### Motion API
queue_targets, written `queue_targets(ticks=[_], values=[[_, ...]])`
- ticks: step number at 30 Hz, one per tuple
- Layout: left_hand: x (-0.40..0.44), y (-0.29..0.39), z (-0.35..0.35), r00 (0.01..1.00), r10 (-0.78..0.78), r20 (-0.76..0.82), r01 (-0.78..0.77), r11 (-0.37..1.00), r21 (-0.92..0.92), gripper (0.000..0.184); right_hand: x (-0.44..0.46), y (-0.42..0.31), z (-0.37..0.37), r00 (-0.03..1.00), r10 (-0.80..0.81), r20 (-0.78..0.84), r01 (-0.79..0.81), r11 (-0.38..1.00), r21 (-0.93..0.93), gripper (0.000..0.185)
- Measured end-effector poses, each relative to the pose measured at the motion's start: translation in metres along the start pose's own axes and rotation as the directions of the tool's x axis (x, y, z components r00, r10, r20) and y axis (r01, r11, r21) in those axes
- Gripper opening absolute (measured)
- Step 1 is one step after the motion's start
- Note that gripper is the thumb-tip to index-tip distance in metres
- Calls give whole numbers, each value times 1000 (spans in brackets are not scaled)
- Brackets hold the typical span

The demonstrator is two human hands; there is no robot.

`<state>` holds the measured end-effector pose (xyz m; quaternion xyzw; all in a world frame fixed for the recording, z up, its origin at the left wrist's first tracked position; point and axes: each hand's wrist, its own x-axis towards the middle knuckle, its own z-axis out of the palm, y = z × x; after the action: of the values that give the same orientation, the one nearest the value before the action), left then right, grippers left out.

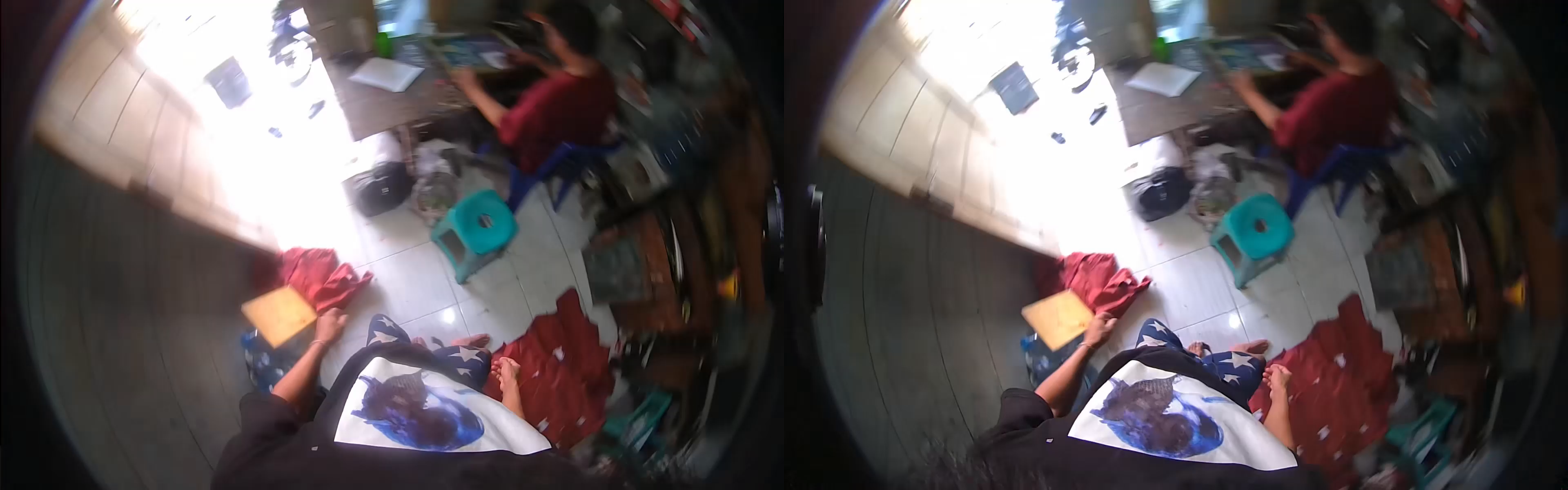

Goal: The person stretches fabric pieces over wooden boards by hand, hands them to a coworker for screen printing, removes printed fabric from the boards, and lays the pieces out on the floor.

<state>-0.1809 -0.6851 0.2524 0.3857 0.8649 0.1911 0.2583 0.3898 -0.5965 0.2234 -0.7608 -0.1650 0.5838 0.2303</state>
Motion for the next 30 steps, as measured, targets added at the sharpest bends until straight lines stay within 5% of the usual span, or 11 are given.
queue_targets(ticks=[3, 4, 7, 14, 15, 19, 20, 24, 27, 28, 30], values=[[45, -67, -27, 907, -409, -97, 415, 908, 49, 29, 49, -72, 78, 993, -52, 108, 57, 997, -48, 13], [10, -153, -25, 849, -517, -105, 518, 855, -27, 29, 32, -76, 133, 979, -110, 171, 128, 987, -93, 13], [-19, -189, -5, 566, -807, 171, 757, 426, -495, 21, 50, -98, 170, 974, -80, 213, 133, 959, -248, 17], [-10, -253, -22, 522, -846, 108, 833, 478, -279, 29, 94, -112, 335, 959, 142, 244, 68, 723, -688, 17], [-5, -279, -16, 627, -778, 32, 750, 593, -292, 28, 111, -109, 374, 951, 159, 266, 105, 641, -760, 17], [67, -314, -40, 544, -838, 41, 821, 522, -233, 23, 133, -116, 500, 927, 147, 346, 146, 707, -692, 17], [83, -349, -31, 688, -724, -46, 717, 688, -116, 23, 117, -119, 540, 918, 106, 381, 179, 747, -640, 17], [188, -414, -34, 739, -658, -147, 650, 753, -100, 33, 65, -100, 622, 869, 49, 492, 286, 762, -581, 18], [258, -504, 1, 621, -766, -167, 762, 639, -100, 50, 73, -66, 628, 849, 84, 521, 307, 724, -618, 19], [269, -545, 31, 580, -734, -353, 752, 649, -112, 53, 66, -54, 628, 863, 80, 500, 302, 710, -636, 19], [302, -521, 7, 488, -826, -281, 831, 539, -142, 39, 68, -45, 621, 880, 79, 469, 288, 697, -657, 18]])
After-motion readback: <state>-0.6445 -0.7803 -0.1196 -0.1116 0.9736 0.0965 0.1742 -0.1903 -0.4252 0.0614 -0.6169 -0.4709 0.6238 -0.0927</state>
